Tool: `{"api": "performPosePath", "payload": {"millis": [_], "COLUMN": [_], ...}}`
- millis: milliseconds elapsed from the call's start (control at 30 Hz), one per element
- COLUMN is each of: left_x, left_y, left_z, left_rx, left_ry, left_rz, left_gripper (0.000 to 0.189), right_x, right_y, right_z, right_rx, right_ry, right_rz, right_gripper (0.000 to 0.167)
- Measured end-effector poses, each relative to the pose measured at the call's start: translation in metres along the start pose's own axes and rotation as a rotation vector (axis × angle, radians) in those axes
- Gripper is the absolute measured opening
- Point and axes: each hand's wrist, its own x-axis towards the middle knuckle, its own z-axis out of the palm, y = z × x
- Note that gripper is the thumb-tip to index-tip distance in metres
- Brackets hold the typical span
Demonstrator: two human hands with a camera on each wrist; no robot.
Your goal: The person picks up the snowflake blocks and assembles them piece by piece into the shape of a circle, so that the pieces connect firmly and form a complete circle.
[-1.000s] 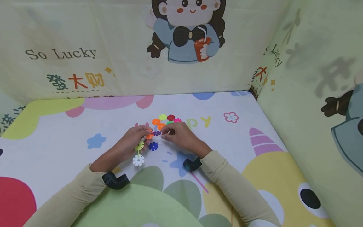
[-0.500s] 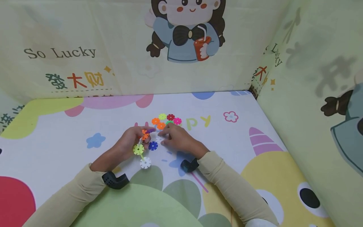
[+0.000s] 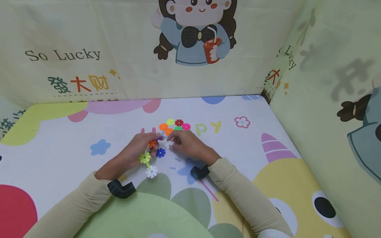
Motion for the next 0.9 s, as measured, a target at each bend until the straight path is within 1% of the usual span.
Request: {"api": "performPosePath", "payload": {"millis": [167,267,333,500,667,733,900], "left_x": [-0.001,0.0,0.0,0.0,0.001,0.002,0.002], "left_y": [0.0,0.001,0.001,0.001,0.0,0.0,-0.001], "left_z": [0.0,0.0,0.0,0.001,0.001,0.001,0.0], "left_rx": [-0.036,-0.048,-0.057,-0.068,-0.042,-0.029,-0.037], "left_ry": [0.012,0.013,0.013,0.024,0.031,0.027,0.019], "left_rz": [-0.005,-0.001,0.003,0.003,0.008,0.016,0.024], "left_gripper": [0.031,0.03,0.029,0.03,0.036,0.038,0.036], "right_x": [0.0,0.001,0.001,0.001,0.001,0.001,0.0], "right_y": [0.003,0.004,0.003,0.001,0.0,0.0,-0.001], "right_z": [-0.004,-0.007,-0.009,-0.014,-0.015,-0.016,-0.019], "right_rx": [-0.018,-0.029,-0.013,0.089,0.189,0.225,0.325], "right_ry": [0.032,0.053,0.071,0.122,0.156,0.159,0.139], "right_rz": [-0.003,0.012,0.027,0.066,0.069,0.074,0.081], "right_gripper": [0.02,0.022,0.023,0.024,0.021,0.02,0.024]}}
